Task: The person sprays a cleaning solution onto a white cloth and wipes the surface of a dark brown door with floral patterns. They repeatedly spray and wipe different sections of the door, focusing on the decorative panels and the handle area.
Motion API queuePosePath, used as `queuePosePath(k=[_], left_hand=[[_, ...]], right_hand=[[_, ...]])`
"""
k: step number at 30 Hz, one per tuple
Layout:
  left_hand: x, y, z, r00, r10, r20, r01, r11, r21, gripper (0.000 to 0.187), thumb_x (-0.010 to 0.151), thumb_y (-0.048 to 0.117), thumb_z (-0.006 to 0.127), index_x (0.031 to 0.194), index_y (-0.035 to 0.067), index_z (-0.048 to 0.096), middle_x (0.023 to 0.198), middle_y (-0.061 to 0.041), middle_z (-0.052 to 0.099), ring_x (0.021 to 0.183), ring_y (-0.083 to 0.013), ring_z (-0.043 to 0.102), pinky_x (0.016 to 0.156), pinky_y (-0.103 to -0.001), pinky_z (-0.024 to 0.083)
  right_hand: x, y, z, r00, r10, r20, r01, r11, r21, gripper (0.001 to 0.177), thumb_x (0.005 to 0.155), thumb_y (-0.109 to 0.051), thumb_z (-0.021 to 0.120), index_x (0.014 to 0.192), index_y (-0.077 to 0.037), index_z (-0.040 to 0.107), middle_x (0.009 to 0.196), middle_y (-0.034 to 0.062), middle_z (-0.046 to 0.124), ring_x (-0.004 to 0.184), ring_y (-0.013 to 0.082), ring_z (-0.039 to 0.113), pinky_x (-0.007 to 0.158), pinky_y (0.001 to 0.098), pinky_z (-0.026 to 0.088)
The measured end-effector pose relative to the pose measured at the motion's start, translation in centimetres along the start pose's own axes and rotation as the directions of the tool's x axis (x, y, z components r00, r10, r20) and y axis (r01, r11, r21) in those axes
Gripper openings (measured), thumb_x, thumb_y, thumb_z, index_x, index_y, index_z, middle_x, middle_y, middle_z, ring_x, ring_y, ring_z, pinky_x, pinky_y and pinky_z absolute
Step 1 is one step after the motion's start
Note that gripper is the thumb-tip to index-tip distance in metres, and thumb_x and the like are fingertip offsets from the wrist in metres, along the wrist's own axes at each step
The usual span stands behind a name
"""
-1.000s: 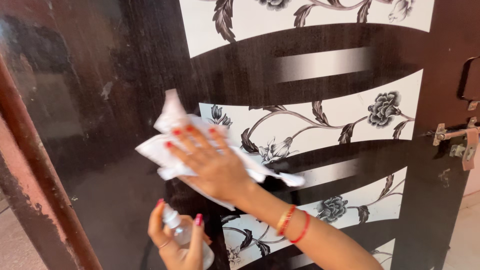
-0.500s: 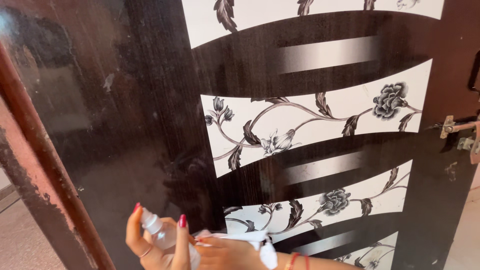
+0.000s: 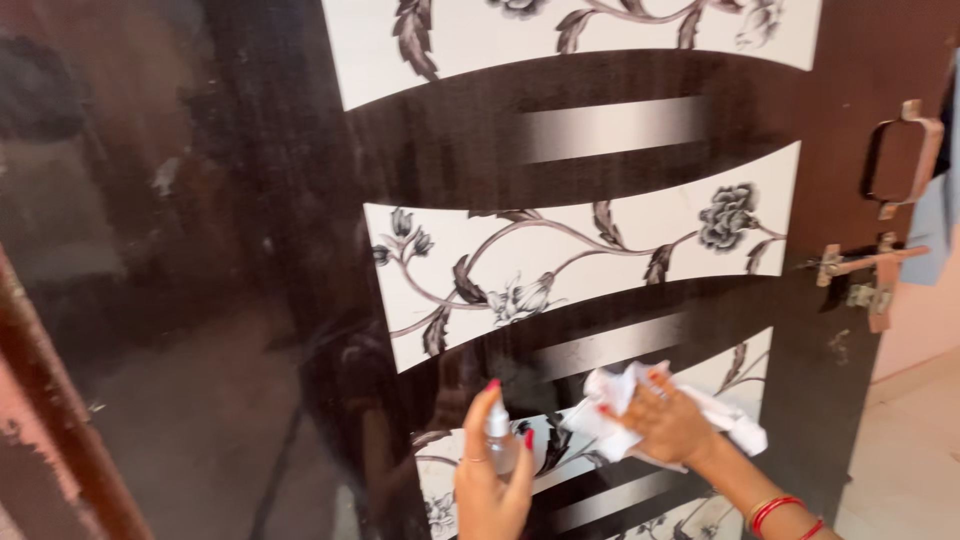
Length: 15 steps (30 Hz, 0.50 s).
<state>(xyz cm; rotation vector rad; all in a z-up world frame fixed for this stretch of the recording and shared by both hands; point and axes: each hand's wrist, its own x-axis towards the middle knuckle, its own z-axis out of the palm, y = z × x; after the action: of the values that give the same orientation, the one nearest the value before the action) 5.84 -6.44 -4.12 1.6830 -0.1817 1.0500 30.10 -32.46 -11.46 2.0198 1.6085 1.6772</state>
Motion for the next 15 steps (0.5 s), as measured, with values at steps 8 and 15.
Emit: queuePosePath(k=[8,15], left_hand=[[0.5,-1.5,1.8,0.997,0.07,0.019,-0.07,0.997,-0.015,0.07,0.082,0.001,0.071,0.146,0.017,0.047,0.099,-0.009,0.072,0.083,-0.0144,0.072,0.077,-0.028,0.057],[1.8,1.6,-4.8,0.979,0.005,-0.203,-0.003,1.0,0.01,0.077,0.08,0.003,0.071,0.148,0.018,0.039,0.084,-0.004,0.068,0.064,-0.011,0.066,0.06,-0.026,0.055]], right_hand=[[2.1,1.2,-2.4,0.919,0.355,-0.171,-0.348,0.935,0.072,0.076,0.078,-0.03,0.072,0.148,-0.015,0.046,0.158,0.0135,0.038,0.152,0.0357,0.028,0.126,0.063,0.014],[16.6,-6.5,-3.7,0.979,-0.206,0.006,0.203,0.969,0.143,0.06,0.095,-0.048,0.072,0.147,-0.023,0.056,0.152,0.0085,0.05,0.147,0.0337,0.041,0.126,0.0605,0.019]])
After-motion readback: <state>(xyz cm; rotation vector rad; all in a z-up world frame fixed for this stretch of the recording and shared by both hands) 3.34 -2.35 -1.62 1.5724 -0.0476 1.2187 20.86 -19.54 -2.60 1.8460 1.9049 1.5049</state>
